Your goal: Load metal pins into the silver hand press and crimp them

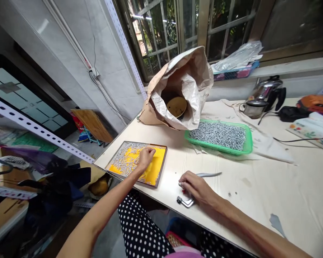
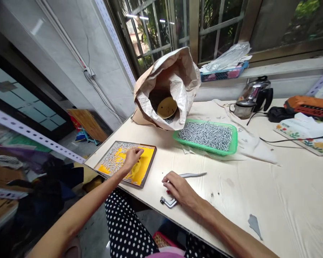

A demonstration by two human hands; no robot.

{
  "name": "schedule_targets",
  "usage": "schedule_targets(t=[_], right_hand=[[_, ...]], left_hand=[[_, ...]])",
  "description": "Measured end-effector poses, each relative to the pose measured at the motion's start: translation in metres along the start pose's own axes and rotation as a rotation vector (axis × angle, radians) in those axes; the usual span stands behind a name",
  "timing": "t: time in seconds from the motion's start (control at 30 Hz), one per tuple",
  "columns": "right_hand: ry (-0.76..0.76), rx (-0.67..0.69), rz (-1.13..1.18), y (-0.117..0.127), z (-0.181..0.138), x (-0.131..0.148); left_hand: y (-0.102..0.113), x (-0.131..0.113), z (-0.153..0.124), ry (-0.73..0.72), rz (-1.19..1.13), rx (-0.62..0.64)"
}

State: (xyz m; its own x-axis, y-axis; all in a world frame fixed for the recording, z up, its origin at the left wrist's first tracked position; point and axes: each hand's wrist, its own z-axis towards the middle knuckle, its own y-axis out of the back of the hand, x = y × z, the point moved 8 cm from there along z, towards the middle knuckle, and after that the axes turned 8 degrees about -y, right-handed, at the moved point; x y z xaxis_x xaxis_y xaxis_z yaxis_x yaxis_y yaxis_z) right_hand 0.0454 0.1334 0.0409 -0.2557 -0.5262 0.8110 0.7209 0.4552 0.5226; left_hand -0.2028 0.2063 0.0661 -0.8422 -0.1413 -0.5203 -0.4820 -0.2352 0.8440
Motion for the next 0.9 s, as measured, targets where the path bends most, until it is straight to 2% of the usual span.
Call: schedule_targets(t=[0.1,0.23,0.33,0.43,0.5,0.63,0.7,0.77,0.8,0.9], right_hand=[[-0.125,-0.302,0.037,0.049,0.008,-0.006],[-0.212,-0.621,-0.112,0.133,0.026,-0.016],[-0.223,-0.703,-0.31,0.182,0.044,-0.022],[-0.265,-0.734,-0.58,0.199,0.045,-0.021],[-0.29,-0.668,-0.666,0.184,0.037,-0.017],[-0.219,-0.276,-0.551,0.105,0.003,-0.004],[-0.239,-0.134,-0.525,0.068,-0.024,0.0],[-0.29,-0.053,-0.547,0.044,-0.049,-0.002],[-0.303,-0.028,-0.563,0.036,-0.06,-0.003],[-0.307,-0.028,-0.616,0.023,-0.081,-0.01]], left_hand=[[-0.027,0.005,0.024,0.072,-0.027,0.009],[-0.048,0.008,0.036,0.142,-0.022,-0.012],[-0.048,0.005,0.036,0.155,-0.014,-0.034],[-0.045,0.001,0.037,0.143,-0.024,-0.046],[-0.044,0.001,0.04,0.135,-0.037,-0.062],[-0.038,-0.004,0.041,0.148,-0.082,-0.086],[-0.032,-0.012,0.031,0.145,-0.135,-0.092],[-0.029,-0.028,0.012,0.095,-0.256,-0.049],[-0.032,-0.04,-0.001,0.046,-0.337,0.016],[-0.054,-0.071,-0.052,0.001,-0.409,0.355]])
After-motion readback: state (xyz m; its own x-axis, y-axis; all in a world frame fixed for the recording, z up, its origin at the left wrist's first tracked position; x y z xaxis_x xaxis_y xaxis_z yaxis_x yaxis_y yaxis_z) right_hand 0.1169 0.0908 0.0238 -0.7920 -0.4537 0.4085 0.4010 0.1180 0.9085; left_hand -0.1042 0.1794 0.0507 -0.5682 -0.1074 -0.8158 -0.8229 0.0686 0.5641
